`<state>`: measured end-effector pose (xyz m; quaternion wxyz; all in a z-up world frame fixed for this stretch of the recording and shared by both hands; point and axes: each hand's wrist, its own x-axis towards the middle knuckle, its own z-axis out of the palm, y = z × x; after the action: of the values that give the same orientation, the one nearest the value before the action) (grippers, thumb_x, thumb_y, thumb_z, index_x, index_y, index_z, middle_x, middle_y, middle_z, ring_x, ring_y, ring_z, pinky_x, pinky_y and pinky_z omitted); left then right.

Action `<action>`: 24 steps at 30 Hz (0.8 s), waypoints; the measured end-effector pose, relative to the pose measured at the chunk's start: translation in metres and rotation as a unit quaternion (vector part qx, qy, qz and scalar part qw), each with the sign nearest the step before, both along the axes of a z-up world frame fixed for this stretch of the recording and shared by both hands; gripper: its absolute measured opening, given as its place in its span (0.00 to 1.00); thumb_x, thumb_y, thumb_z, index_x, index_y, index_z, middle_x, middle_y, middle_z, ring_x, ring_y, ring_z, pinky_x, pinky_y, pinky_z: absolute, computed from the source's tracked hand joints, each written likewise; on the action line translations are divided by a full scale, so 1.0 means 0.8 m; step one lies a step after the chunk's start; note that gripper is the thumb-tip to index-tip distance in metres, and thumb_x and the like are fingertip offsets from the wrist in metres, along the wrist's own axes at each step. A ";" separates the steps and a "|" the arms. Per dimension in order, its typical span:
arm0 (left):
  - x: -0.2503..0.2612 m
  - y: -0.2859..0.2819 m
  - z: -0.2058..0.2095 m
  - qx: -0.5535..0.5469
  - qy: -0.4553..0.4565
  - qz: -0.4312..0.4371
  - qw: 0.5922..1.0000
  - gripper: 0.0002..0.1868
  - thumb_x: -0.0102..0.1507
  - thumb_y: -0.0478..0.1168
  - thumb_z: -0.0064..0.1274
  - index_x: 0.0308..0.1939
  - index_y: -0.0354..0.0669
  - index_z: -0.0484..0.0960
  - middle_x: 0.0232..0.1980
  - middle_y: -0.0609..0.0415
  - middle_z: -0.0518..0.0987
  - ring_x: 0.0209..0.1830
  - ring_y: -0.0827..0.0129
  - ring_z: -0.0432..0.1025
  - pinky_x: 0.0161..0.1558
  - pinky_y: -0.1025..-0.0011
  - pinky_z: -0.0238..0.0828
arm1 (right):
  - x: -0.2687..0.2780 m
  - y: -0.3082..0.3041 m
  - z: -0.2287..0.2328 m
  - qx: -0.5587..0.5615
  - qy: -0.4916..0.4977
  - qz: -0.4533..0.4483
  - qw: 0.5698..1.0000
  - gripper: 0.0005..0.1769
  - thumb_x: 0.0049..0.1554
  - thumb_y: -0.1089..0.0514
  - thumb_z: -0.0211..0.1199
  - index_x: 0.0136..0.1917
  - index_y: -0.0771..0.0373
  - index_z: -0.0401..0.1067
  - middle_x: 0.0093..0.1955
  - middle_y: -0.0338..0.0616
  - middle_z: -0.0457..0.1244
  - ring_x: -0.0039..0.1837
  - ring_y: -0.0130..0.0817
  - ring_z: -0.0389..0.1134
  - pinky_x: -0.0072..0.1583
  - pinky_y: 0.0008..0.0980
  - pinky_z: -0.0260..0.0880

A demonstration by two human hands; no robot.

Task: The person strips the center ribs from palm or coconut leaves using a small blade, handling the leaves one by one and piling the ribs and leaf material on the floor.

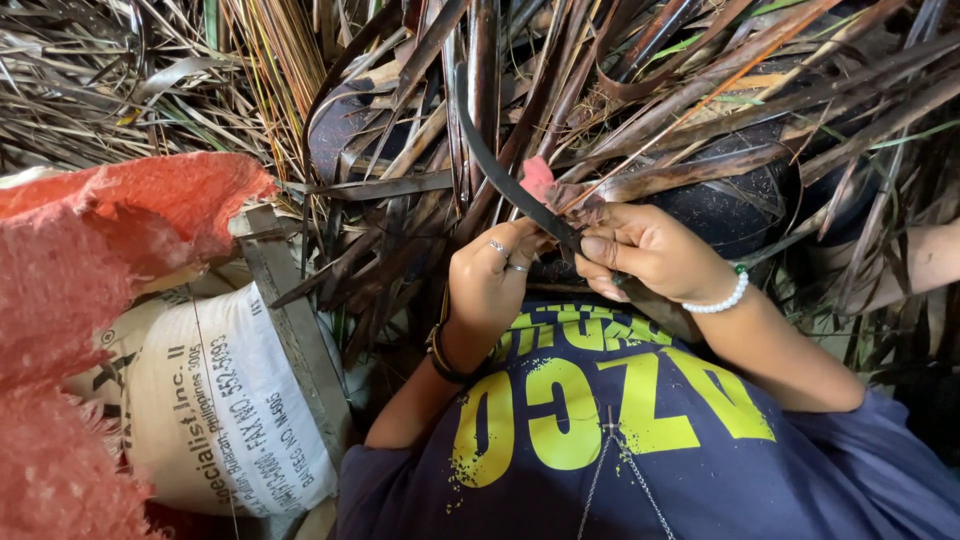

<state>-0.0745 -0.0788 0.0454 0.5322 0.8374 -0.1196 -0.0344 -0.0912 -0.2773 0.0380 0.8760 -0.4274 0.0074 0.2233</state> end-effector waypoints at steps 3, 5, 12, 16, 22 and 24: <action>-0.005 -0.004 -0.003 0.008 -0.017 0.011 1.000 0.04 0.66 0.32 0.59 0.43 0.34 0.86 0.37 0.46 0.87 0.38 0.57 0.83 0.43 0.68 0.82 | -0.001 0.002 -0.009 -0.008 -0.020 -0.024 0.999 0.14 0.64 0.71 0.50 0.60 0.76 0.71 0.25 0.50 0.60 0.25 0.35 0.66 0.25 0.26 0.66; -0.006 -0.004 -0.001 -0.068 0.064 0.001 0.996 0.06 0.68 0.30 0.55 0.47 0.31 0.84 0.35 0.41 0.85 0.29 0.63 0.81 0.33 0.72 0.81 | -0.008 -0.006 -0.033 -0.049 -0.037 -0.039 0.997 0.14 0.65 0.68 0.49 0.59 0.74 0.73 0.25 0.49 0.63 0.25 0.33 0.66 0.25 0.26 0.66; -0.010 0.013 0.020 -0.168 0.196 -0.081 0.963 0.10 0.73 0.32 0.44 0.54 0.29 0.77 0.36 0.49 0.80 0.30 0.68 0.76 0.32 0.76 0.77 | 0.026 -0.074 0.011 -0.041 0.033 -0.138 0.989 0.12 0.74 0.65 0.44 0.63 0.61 0.68 0.35 0.31 0.58 0.34 0.20 0.60 0.37 0.17 0.68; -0.013 0.005 0.011 -0.181 0.213 -0.044 0.959 0.09 0.71 0.29 0.47 0.50 0.26 0.80 0.32 0.45 0.82 0.25 0.68 0.77 0.27 0.77 0.76 | -0.003 -0.031 -0.001 -0.152 -0.001 -0.017 0.988 0.14 0.62 0.74 0.50 0.38 0.64 0.71 0.27 0.44 0.64 0.27 0.29 0.65 0.31 0.26 0.67; -0.011 0.009 -0.002 -0.173 0.190 -0.041 0.965 0.09 0.71 0.28 0.45 0.42 0.26 0.82 0.23 0.48 0.80 0.18 0.69 0.74 0.22 0.76 0.72 | -0.007 -0.008 -0.019 -0.050 -0.004 -0.004 0.999 0.08 0.62 0.71 0.54 0.51 0.73 0.74 0.26 0.55 0.64 0.23 0.37 0.67 0.23 0.30 0.67; -0.010 0.012 0.004 -0.168 0.193 -0.049 0.965 0.11 0.71 0.28 0.43 0.41 0.26 0.81 0.22 0.50 0.78 0.17 0.70 0.72 0.22 0.75 0.72 | -0.007 -0.009 -0.021 -0.061 -0.012 -0.008 0.998 0.08 0.62 0.71 0.55 0.51 0.73 0.74 0.27 0.56 0.65 0.23 0.37 0.67 0.24 0.30 0.68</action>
<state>-0.0823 -0.0694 0.0488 0.6762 0.7063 -0.0599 -0.2008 -0.0972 -0.2842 0.0209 0.8500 -0.4828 0.0144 0.2101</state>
